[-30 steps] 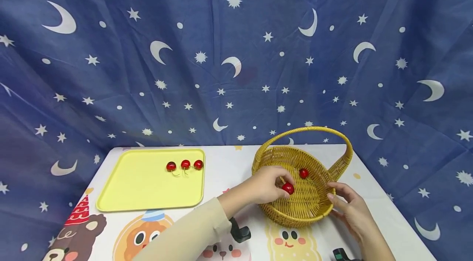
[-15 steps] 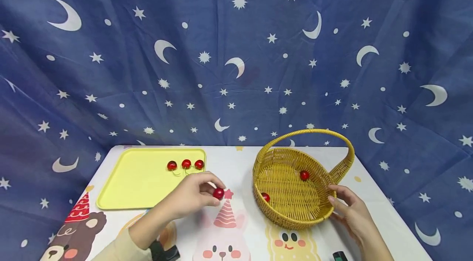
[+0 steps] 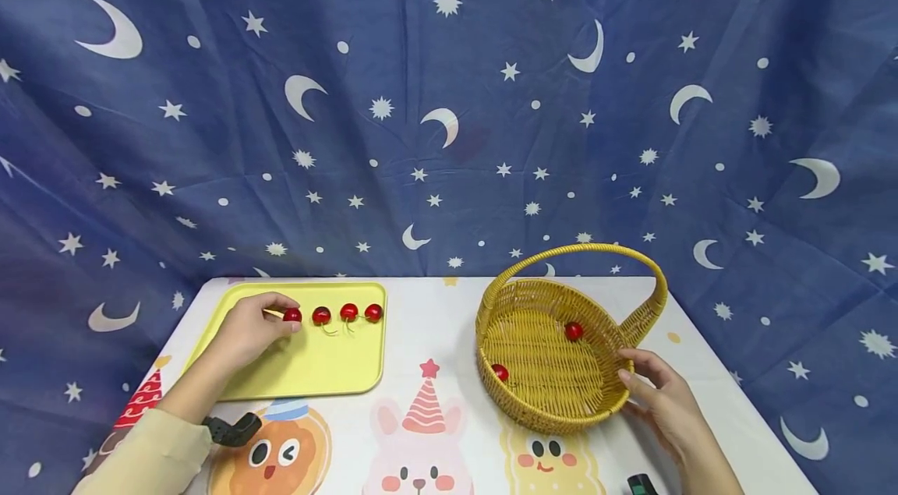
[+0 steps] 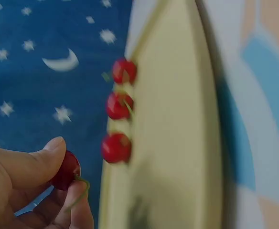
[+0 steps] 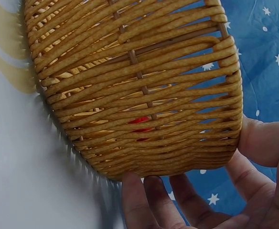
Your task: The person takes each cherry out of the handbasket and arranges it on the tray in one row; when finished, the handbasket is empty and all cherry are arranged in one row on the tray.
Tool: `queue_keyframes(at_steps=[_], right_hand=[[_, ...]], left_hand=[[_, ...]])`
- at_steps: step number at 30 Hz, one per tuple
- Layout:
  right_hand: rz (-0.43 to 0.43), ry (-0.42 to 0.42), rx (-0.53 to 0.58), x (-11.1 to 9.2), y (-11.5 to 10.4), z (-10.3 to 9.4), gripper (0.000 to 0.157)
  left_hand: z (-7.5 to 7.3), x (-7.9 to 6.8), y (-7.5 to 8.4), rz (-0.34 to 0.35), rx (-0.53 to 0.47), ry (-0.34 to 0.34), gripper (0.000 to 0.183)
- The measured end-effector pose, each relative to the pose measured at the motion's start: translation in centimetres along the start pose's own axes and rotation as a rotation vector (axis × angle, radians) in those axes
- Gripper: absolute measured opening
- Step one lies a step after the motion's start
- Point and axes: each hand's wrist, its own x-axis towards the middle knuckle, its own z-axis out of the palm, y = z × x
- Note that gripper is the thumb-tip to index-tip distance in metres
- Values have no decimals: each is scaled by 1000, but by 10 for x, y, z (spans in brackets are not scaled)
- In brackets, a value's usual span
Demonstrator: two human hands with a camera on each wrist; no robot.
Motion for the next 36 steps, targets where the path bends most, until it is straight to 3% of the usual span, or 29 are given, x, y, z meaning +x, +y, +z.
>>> queue_keyframes(at_steps=[6, 12, 22, 36], right_hand=[[5, -2, -7, 0, -1, 2, 35], [-9, -6, 3, 1, 0, 3, 37], [-6, -9, 0, 1, -3, 4, 36], [11, 1, 7, -1, -2, 2, 35]], left_hand=[[4, 16, -23, -17, 49, 13, 36], [10, 25, -34, -32, 138, 11, 36], [8, 27, -35, -12, 181, -26, 39], [11, 29, -33, 3, 164, -30, 39]])
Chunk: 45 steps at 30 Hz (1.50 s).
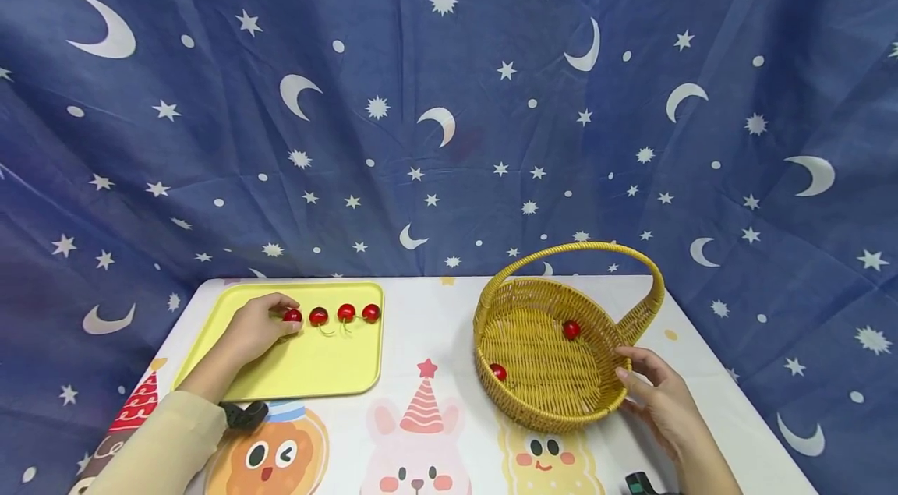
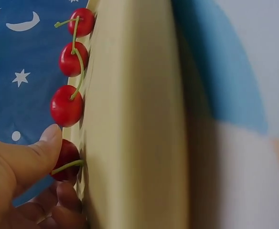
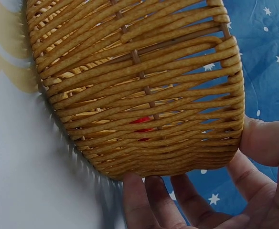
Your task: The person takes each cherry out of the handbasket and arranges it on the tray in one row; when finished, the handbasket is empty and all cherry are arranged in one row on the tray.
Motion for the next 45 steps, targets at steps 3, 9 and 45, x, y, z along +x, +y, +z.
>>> queue_keyframes(at_steps=[3, 9, 45], right_hand=[[13, 3, -1, 0, 1, 0, 35], [37, 10, -12, 0, 3, 1, 35], [34, -1, -19, 2, 0, 0, 33]], left_hand=[[-1, -2, -1, 16, -12, 1, 42], [-6, -6, -1, 30, -22, 36, 44], [158, -35, 302, 676, 72, -601, 58]])
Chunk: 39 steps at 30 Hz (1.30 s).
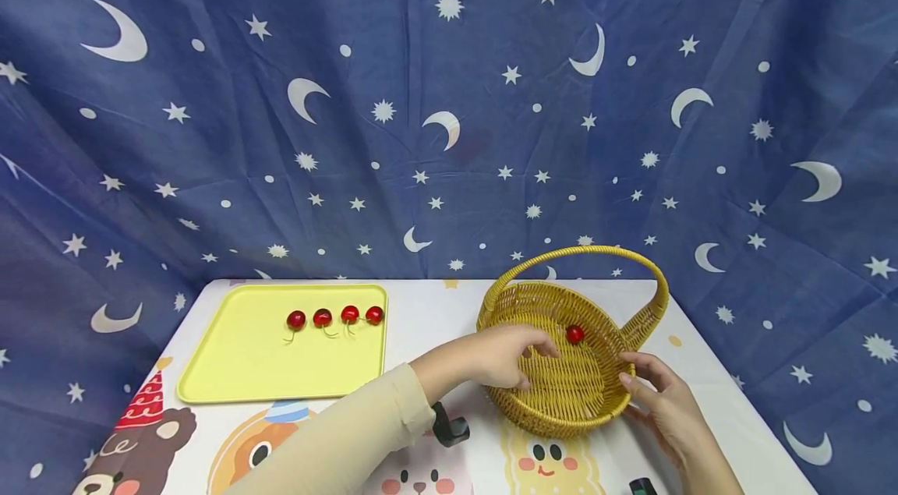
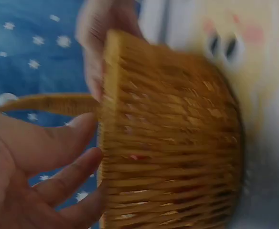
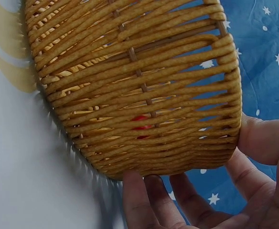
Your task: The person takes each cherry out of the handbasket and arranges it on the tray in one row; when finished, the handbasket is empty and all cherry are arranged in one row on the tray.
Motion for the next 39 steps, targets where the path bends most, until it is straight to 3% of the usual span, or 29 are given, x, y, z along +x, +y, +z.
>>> queue_keyframes(at_steps=[5, 10, 14, 19, 22, 28, 33, 36, 39], right_hand=[[-30, -6, -17, 1, -1, 2, 36], [-36, 0, -20, 1, -1, 3, 37], [-21, -5, -19, 1, -1, 4, 38], [-23, -1, -22, 0, 0, 4, 39], [-35, 2, -21, 0, 0, 3, 38], [-37, 4, -22, -2, 0, 2, 38], [-20, 9, -28, -1, 1, 1, 37], [-19, 5, -30, -1, 0, 1, 38], [-22, 2, -32, -1, 0, 0, 37]], left_hand=[[8, 15, -3, -79, 205, -77, 55], [13, 22, 1, -151, 314, -134, 38], [15, 24, 1, -166, 338, -151, 21], [18, 24, -3, -151, 290, -142, 23], [19, 24, -6, -137, 220, -87, 19], [12, 11, -2, -61, 50, 122, 24], [-12, -25, 9, -5, -172, 261, 25], [-27, -53, 6, 2, -319, 333, 30], [-41, -80, -3, 11, -377, 418, 33]])
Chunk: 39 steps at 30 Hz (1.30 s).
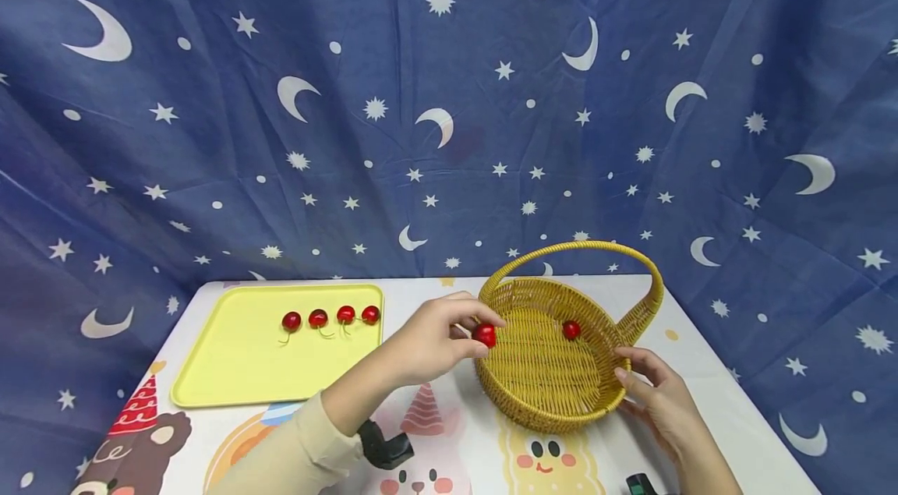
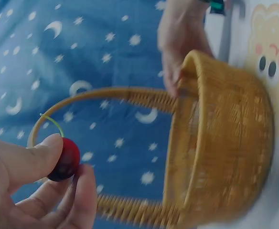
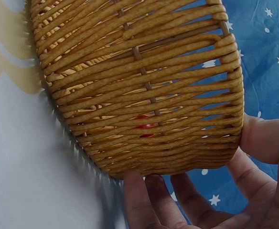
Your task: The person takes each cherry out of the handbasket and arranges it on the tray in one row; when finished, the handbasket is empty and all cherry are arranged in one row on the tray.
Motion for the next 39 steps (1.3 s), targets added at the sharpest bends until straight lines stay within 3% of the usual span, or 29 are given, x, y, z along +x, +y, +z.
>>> queue_keyframes(at_steps=[3, 9, 13, 17, 20, 24, 29, 39], right_hand=[[-13, 3, 3, 0, -1, -1, 36], [-33, 3, 9, -1, 0, 0, 37], [-27, 7, 15, -1, 0, 1, 38], [-26, 7, 5, -1, -1, 1, 39], [-24, 11, 4, -1, -1, 1, 39], [-20, 14, 14, 0, 1, 1, 40], [-23, 15, 10, 0, 2, 2, 42], [-6, 13, 10, 1, 1, 2, 41]], left_hand=[[-25, -19, -6, -9, -1, 89, 32], [-79, -61, -36, -162, 23, 276, 33], [-122, -93, -69, -260, 62, 401, 33], [-161, -124, -109, -373, 236, 493, 37], [-182, -143, -140, -452, 326, 522, 39], [-196, -157, -170, -545, 336, 509, 42], [-200, -158, -193, -598, 384, 460, 42], [-200, -147, -198, -613, 379, 418, 38]])
